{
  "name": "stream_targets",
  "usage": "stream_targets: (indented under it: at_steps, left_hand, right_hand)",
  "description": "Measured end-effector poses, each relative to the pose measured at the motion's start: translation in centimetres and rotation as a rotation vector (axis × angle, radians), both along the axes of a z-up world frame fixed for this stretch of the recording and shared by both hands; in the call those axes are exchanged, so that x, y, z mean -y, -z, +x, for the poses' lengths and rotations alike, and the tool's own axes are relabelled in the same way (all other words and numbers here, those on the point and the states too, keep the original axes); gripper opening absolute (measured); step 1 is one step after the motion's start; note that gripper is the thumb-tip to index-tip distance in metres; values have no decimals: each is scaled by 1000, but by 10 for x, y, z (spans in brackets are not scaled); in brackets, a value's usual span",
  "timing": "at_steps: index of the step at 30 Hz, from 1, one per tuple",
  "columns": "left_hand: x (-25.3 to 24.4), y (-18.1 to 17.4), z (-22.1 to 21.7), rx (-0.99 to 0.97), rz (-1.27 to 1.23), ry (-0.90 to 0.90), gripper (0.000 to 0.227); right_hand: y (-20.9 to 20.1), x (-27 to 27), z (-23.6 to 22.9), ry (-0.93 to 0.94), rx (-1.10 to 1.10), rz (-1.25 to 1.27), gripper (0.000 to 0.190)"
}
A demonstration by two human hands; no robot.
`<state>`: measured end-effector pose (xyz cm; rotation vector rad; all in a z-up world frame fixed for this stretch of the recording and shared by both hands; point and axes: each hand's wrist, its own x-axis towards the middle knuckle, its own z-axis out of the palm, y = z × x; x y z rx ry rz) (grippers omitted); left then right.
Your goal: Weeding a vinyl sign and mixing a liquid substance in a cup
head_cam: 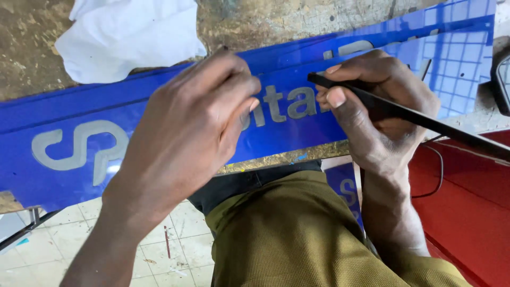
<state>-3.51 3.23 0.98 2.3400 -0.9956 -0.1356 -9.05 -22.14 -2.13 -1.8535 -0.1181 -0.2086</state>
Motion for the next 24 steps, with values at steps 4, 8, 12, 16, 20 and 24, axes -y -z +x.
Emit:
stream_targets:
  at_steps: [4, 8, 12, 16, 20, 24]
  left_hand:
    - [-2, 10, -10, 33, -1, -42, 8]
    - [-1, 15, -14, 114, 11, -58, 7]
    - [5, 19, -14, 122, -130, -108, 6]
    - [6, 25, -20, 97, -193, -125, 9]
    - [5, 30, -28, 67, -227, -147, 14]
    - [1, 35, -36, 81, -116, -153, 34]
  right_hand:
    - [-2, -1, 6, -64, 62, -97, 25]
    - [-6, -5, 5, -71, 44, -133, 26]
    - [-8, -6, 10, -120, 109, -271, 23]
    - [-13, -8, 13, -192, 133, -267, 26]
    - [-18, -10, 14, -267, 72, -325, 13]
    - [-19, -18, 18, -287, 82, -370, 9]
